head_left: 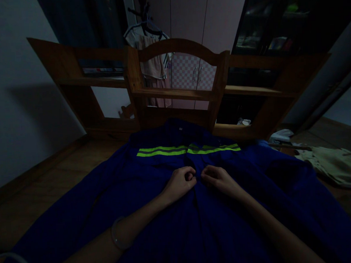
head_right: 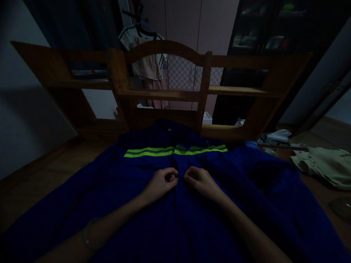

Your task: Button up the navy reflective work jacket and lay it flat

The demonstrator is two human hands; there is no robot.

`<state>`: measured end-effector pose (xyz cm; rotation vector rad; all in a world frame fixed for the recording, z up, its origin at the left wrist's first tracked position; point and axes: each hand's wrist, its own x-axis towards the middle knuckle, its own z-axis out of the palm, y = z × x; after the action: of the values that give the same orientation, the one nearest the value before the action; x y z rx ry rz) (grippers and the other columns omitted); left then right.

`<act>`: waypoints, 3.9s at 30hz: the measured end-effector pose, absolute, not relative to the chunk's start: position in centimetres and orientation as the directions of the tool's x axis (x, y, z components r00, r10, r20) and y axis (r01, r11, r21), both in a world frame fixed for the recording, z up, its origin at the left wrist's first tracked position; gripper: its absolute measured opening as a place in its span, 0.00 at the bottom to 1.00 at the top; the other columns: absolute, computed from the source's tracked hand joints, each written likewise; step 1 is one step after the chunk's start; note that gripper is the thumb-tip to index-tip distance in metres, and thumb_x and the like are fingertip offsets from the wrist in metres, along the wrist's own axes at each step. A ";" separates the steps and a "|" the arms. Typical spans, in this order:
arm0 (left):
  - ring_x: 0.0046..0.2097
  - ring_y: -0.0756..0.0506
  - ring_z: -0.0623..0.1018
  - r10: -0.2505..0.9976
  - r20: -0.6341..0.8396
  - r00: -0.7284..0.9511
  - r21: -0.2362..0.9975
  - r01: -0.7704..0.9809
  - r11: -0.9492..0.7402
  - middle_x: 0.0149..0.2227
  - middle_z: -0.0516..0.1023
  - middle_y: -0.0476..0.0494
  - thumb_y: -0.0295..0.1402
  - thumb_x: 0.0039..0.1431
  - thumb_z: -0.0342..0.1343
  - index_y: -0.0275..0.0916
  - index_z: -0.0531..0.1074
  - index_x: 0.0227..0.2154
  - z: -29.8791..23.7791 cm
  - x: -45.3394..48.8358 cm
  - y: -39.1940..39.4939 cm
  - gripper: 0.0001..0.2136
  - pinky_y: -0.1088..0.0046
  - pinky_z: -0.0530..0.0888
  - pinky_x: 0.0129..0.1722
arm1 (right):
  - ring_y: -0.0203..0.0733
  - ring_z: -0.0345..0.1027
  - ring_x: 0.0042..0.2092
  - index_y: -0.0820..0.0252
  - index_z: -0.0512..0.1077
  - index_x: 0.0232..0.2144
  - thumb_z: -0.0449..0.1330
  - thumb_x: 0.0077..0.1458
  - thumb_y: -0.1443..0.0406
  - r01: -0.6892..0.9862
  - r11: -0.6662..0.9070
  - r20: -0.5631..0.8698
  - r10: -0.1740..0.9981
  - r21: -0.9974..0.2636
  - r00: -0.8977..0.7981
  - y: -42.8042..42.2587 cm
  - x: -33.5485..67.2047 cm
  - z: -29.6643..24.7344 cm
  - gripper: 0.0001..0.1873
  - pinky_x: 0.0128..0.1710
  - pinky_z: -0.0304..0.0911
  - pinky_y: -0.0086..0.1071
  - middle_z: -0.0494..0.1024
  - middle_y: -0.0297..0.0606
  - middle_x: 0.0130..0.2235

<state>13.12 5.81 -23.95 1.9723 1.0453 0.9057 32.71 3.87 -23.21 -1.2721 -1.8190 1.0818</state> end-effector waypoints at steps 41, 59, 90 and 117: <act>0.19 0.53 0.68 0.883 0.115 0.455 0.949 0.212 -0.233 0.23 0.68 0.50 0.38 0.55 0.49 0.35 0.71 0.31 -25.0 13.2 6.3 0.11 0.81 0.66 0.18 | 0.36 0.66 0.30 0.61 0.69 0.35 0.54 0.57 0.56 0.483 0.223 0.061 0.943 -0.847 -0.328 3.6 32.7 -22.8 0.14 0.28 0.58 0.26 0.73 0.35 0.30; 0.16 0.55 0.64 0.903 0.050 0.428 0.972 0.189 -0.143 0.18 0.65 0.52 0.45 0.54 0.50 0.34 0.72 0.25 -25.1 13.3 6.6 0.17 0.80 0.58 0.16 | 0.34 0.66 0.32 0.57 0.69 0.36 0.61 0.52 0.67 0.602 0.466 0.354 0.885 -0.648 -0.304 2.8 31.5 -22.1 0.07 0.31 0.61 0.27 0.72 0.32 0.34; 0.14 0.56 0.58 0.908 -0.128 0.398 0.991 0.093 0.099 0.12 0.58 0.55 0.45 0.51 0.54 0.33 0.72 0.26 -25.1 13.3 6.9 0.17 0.79 0.53 0.15 | 0.36 0.69 0.37 0.56 0.70 0.36 0.50 0.61 0.67 0.813 0.466 0.452 0.844 -0.350 -0.289 2.4 30.2 -23.1 0.08 0.36 0.61 0.27 0.73 0.37 0.39; 0.15 0.55 0.60 0.923 -0.095 0.372 0.993 0.103 0.060 0.13 0.61 0.54 0.45 0.52 0.53 0.32 0.73 0.29 -24.8 13.4 6.5 0.17 0.80 0.53 0.15 | 0.38 0.65 0.34 0.56 0.67 0.34 0.50 0.59 0.67 0.714 0.464 0.463 0.859 -0.525 -0.218 2.3 29.9 -22.5 0.06 0.36 0.61 0.30 0.70 0.37 0.36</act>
<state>13.38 6.49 -24.77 1.3735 1.0181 0.8212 29.87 2.31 -22.45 -1.3068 -1.9911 0.2570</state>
